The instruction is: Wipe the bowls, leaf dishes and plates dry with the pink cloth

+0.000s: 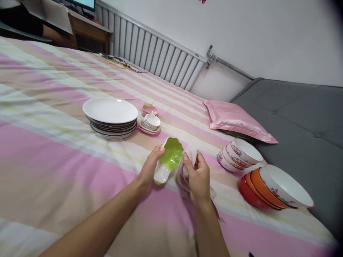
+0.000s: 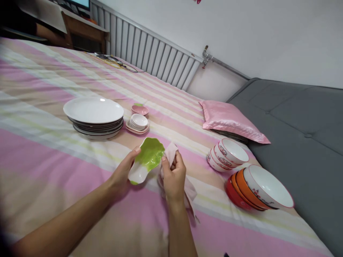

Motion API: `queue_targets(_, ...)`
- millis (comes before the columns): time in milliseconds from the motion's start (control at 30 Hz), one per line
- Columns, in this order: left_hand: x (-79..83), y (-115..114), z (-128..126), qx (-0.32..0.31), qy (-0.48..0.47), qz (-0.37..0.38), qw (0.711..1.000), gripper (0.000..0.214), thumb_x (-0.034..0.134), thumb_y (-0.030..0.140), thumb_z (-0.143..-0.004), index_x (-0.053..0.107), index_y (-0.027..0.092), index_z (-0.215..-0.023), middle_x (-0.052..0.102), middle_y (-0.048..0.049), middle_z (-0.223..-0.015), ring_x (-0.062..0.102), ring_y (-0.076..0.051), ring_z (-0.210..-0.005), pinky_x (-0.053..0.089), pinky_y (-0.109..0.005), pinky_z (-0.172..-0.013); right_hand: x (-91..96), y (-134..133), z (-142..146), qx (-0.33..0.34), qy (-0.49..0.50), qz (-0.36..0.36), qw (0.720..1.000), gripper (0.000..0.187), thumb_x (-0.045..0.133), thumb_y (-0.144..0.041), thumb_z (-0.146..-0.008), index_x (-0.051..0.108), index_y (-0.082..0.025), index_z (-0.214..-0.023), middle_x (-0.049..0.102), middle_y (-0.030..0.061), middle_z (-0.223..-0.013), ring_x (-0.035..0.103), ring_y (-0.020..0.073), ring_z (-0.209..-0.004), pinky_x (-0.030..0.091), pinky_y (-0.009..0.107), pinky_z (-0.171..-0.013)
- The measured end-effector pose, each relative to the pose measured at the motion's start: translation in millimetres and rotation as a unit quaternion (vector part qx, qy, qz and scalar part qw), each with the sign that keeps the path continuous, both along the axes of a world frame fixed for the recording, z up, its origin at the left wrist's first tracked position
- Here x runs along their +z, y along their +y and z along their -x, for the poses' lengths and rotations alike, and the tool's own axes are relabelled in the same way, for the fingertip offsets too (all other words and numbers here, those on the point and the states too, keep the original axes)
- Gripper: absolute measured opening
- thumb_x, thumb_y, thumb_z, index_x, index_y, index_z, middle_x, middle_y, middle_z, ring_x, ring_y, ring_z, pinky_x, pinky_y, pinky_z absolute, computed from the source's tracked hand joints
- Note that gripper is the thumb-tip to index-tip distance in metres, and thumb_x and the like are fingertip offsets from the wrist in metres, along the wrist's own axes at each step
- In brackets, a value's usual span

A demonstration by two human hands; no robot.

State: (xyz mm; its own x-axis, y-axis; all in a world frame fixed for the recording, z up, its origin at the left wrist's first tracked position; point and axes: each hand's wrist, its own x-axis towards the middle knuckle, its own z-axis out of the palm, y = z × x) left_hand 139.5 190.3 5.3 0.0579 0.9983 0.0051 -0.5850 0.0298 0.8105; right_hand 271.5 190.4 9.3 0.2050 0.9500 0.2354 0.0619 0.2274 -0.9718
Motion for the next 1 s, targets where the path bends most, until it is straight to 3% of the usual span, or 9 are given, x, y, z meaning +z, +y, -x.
queue_targets(267,-2.3,2,0,-0.013,0.007,0.010,1.000,0.031,0.053,0.043,-0.083,0.060,0.022,-0.104,0.065,-0.0019,-0.097,0.060,-0.021,-0.095,0.047,-0.029,-0.077,4.2,-6,7,0.112,-0.157,0.004,0.981,0.038,0.055,-0.040,-0.084,0.061,-0.017,-0.114,0.058,0.0007,-0.071,0.051,0.0121,-0.061,0.043,0.024,-0.060)
queue_targets(400,-1.8,1,0,-0.007,0.010,0.020,1.000,0.031,0.053,0.046,-0.082,0.061,0.021,-0.097,0.064,-0.0025,-0.094,0.059,-0.022,-0.095,0.047,-0.030,-0.073,0.5,-4,5,0.104,-0.107,0.018,0.989,0.035,0.047,-0.044,-0.088,0.066,-0.016,-0.099,0.054,-0.0012,-0.064,0.050,0.0114,-0.059,0.042,0.024,-0.059)
queue_targets(500,0.3,1,1,0.004,0.014,0.017,1.000,0.032,0.052,0.046,-0.082,0.060,0.022,-0.102,0.065,-0.0024,-0.092,0.060,-0.023,-0.091,0.047,-0.031,-0.072,-7.1,0,4,0.065,-0.050,0.072,0.994,0.029,0.060,-0.045,-0.079,0.059,-0.017,-0.086,0.050,-0.0053,-0.055,0.043,0.0087,-0.047,0.034,0.020,-0.046)
queue_targets(600,1.4,1,1,0.013,0.022,-0.012,1.000,0.035,0.052,0.044,-0.082,0.059,0.023,-0.110,0.066,-0.0035,-0.097,0.059,-0.023,-0.095,0.046,-0.033,-0.079,-14.6,2,4,0.037,-0.027,0.100,0.994,0.034,0.069,-0.045,-0.069,0.050,-0.019,-0.078,0.047,-0.0082,-0.051,0.038,0.0071,-0.041,0.030,0.019,-0.040)
queue_targets(767,-0.5,1,2,-0.005,0.035,-0.059,0.998,0.040,0.051,0.042,-0.084,0.055,0.023,-0.119,0.063,-0.0046,-0.109,0.056,-0.024,-0.103,0.043,-0.034,-0.088,-16.4,3,8,0.015,-0.029,0.101,0.994,0.034,0.071,-0.042,-0.066,0.053,-0.017,-0.080,0.059,-0.0025,-0.064,0.052,0.0105,-0.057,0.041,0.021,-0.053)
queue_targets(1000,-1.2,1,3,0.003,0.039,-0.057,0.998,0.041,0.050,0.043,-0.085,0.053,0.024,-0.121,0.062,-0.0040,-0.109,0.058,-0.022,-0.097,0.043,-0.032,-0.084,-4.9,-3,13,0.062,0.015,0.142,0.988,0.032,0.069,-0.036,-0.068,0.063,-0.014,-0.091,0.069,0.0046,-0.086,0.061,0.0147,-0.073,0.044,0.023,-0.062)
